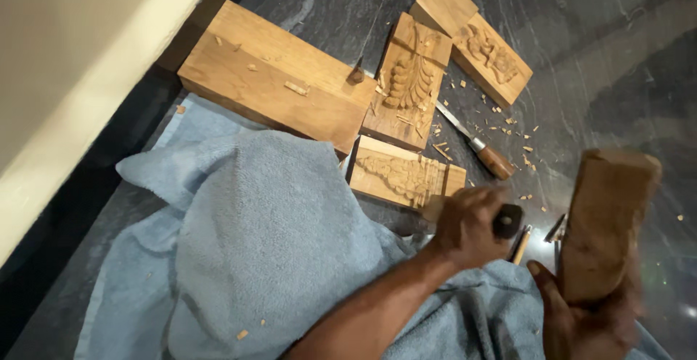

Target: The person carves a wooden block using a chisel and a wooden mallet. They repeatedly strike the chisel to shape the wood, creating wood shavings. Several other carved wooden blocks are visible on the floor.

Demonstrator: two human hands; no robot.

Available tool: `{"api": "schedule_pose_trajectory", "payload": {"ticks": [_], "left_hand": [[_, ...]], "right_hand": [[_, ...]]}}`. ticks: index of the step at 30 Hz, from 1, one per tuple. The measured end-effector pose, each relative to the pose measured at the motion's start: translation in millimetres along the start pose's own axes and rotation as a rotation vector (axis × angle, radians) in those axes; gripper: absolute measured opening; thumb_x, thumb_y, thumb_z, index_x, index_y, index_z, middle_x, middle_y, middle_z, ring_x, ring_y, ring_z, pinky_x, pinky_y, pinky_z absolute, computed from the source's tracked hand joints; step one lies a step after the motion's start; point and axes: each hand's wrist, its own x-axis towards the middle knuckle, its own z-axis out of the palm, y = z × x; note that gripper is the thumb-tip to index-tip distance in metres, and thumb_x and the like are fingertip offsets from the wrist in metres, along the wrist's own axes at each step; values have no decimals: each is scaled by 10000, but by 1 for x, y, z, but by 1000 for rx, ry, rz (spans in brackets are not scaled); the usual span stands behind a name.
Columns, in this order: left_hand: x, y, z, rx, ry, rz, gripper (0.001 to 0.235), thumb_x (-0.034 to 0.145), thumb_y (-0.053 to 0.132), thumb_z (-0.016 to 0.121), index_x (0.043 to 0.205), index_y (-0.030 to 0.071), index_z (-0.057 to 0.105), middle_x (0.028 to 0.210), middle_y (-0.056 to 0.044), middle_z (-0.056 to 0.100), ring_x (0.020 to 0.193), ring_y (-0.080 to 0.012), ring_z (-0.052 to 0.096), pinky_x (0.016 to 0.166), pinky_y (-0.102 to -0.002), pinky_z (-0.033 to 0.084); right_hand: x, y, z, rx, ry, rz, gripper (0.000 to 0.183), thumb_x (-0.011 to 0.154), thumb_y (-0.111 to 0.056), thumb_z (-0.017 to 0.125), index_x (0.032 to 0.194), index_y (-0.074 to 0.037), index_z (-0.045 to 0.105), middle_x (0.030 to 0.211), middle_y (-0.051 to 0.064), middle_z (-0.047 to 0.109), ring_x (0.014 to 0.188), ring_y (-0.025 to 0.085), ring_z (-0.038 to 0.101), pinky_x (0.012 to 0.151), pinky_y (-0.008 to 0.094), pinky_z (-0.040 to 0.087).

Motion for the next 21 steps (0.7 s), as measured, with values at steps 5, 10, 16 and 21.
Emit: {"api": "schedule_pose_trajectory", "payload": {"ticks": [5,10,16,21], "left_hand": [[-1,4,4,-32,-34,-103,425,797,87,687,1200,-18,603,962,-180,675,914,-376,684,869,-483,538],[2,-6,2,25,-46,-151,348,737,78,689,1065,3,604,913,-179,665,881,-381,685,831,-485,542],[4,-13,5,12,-42,-219,312,759,55,659,1065,30,600,914,-159,668,860,-350,698,840,-474,549],[-1,-11,-3,-22,-3,-166,319,730,34,651,1040,31,579,917,-181,645,885,-411,658,796,-507,519]], "right_hand": [[-9,14,-17,-235,-78,-99,1003,701,92,838,1538,101,285,1438,338,511,1312,369,557,1041,441,500],[-12,21,-22,-150,-103,5,983,790,46,817,1610,70,273,1514,298,522,1382,352,577,1112,419,524],[-18,26,-20,-190,-82,-94,956,712,123,803,1510,115,277,1427,361,494,1304,427,557,1033,460,528],[-16,37,-22,-35,-11,2,904,812,79,805,1534,104,262,1484,324,483,1333,375,571,1062,435,545]]}}
